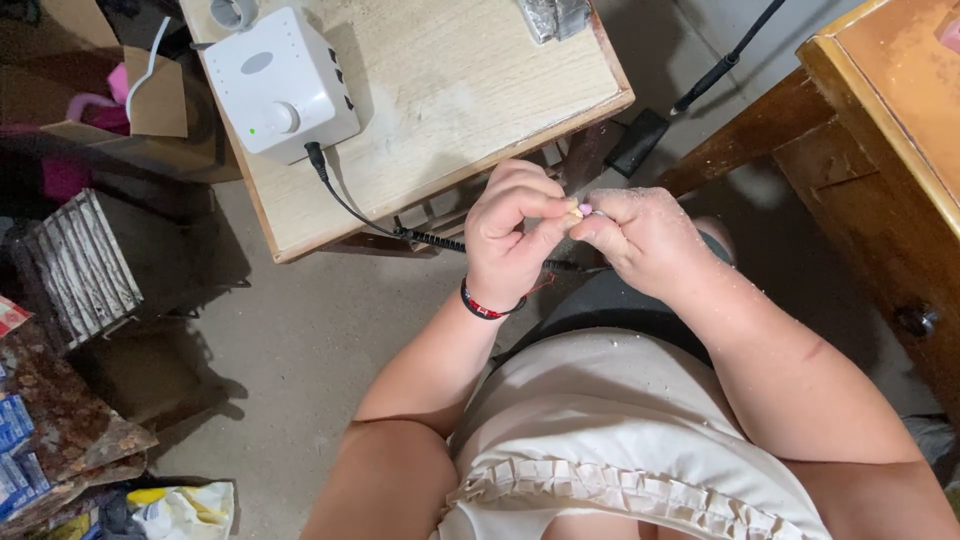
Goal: The person works on a dental cast, using a metal tool to apply and shape pink wax material onto the gum area. They then use their fingers to smooth and adjust the wax. The person briefly moves to a side table to handle a small pink object before returning to the dental cast to continue the wax application.
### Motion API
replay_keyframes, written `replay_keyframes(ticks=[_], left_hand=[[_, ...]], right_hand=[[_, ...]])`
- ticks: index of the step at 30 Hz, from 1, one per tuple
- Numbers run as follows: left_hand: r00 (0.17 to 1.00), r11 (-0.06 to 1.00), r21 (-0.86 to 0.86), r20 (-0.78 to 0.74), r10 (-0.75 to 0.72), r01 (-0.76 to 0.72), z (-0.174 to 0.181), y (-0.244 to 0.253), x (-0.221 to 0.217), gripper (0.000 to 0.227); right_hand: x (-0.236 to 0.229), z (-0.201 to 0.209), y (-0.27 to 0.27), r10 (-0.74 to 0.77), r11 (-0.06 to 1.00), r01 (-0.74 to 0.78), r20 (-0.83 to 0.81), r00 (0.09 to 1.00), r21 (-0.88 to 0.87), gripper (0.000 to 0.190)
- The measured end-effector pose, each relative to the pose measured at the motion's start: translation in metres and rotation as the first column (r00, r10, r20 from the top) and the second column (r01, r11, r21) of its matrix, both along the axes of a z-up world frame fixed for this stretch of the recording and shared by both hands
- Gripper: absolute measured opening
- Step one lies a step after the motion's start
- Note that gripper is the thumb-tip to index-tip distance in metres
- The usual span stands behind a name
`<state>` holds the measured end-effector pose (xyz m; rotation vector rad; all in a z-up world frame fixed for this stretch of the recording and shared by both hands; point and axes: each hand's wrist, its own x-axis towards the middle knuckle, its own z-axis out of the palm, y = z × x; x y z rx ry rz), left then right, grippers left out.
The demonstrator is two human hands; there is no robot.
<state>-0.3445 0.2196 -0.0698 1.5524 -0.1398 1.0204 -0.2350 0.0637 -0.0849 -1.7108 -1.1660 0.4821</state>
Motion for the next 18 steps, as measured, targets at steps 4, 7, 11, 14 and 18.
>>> replay_keyframes(ticks=[4,7,11,14,18], left_hand=[[1.000,0.998,0.051,0.002,0.028,-0.029,0.004,0.001,-0.002,0.005],[0.999,0.998,0.051,0.004,0.032,-0.032,0.006,0.001,-0.002,0.004],[1.000,0.999,0.045,-0.007,0.031,-0.030,0.010,0.001,-0.002,0.005],[1.000,0.999,0.036,-0.011,0.024,-0.024,0.011,0.001,-0.002,0.005],[0.999,1.000,0.019,-0.030,0.022,-0.021,0.010,0.001,-0.002,0.005]], right_hand=[[0.000,0.009,0.001,-0.013,1.000,0.013,0.021,1.000,-0.010,0.046],[-0.001,0.009,0.000,-0.013,1.000,0.013,0.049,0.999,-0.007,0.048],[-0.003,0.017,0.001,-0.016,1.000,0.017,0.090,0.996,-0.004,0.046],[-0.004,0.018,0.000,-0.030,1.000,0.031,0.133,0.991,-0.005,0.045],[-0.003,0.017,0.000,-0.040,0.999,0.044,0.206,0.978,-0.015,0.044]])
